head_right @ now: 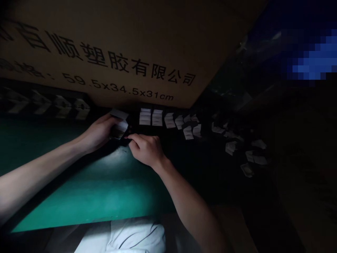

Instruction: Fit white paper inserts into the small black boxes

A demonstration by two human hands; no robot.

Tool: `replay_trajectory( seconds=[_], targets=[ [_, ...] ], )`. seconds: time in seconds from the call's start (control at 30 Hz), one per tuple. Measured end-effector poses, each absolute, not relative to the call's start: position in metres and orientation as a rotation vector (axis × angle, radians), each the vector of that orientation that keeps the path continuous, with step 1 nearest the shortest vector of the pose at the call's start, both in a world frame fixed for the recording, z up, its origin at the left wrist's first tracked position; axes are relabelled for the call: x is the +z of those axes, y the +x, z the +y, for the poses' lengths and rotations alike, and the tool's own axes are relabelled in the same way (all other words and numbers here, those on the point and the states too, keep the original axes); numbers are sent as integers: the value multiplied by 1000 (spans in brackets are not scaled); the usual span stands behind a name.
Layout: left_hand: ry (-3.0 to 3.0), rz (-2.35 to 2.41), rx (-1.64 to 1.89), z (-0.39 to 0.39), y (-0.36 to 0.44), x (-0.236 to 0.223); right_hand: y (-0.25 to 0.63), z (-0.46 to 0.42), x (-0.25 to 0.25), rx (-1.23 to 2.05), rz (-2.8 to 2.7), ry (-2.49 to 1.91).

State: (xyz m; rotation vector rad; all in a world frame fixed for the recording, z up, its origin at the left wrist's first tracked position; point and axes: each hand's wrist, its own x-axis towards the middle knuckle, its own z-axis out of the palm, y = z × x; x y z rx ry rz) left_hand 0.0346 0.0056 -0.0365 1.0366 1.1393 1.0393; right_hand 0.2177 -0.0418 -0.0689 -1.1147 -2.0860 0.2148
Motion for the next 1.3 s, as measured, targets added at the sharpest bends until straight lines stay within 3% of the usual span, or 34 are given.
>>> replay_trajectory(
  seconds=[1.3],
  targets=[
    [1163,1047,1021,3,35,-30,218,-40,-66,233,-1975,-1184]
  ],
)
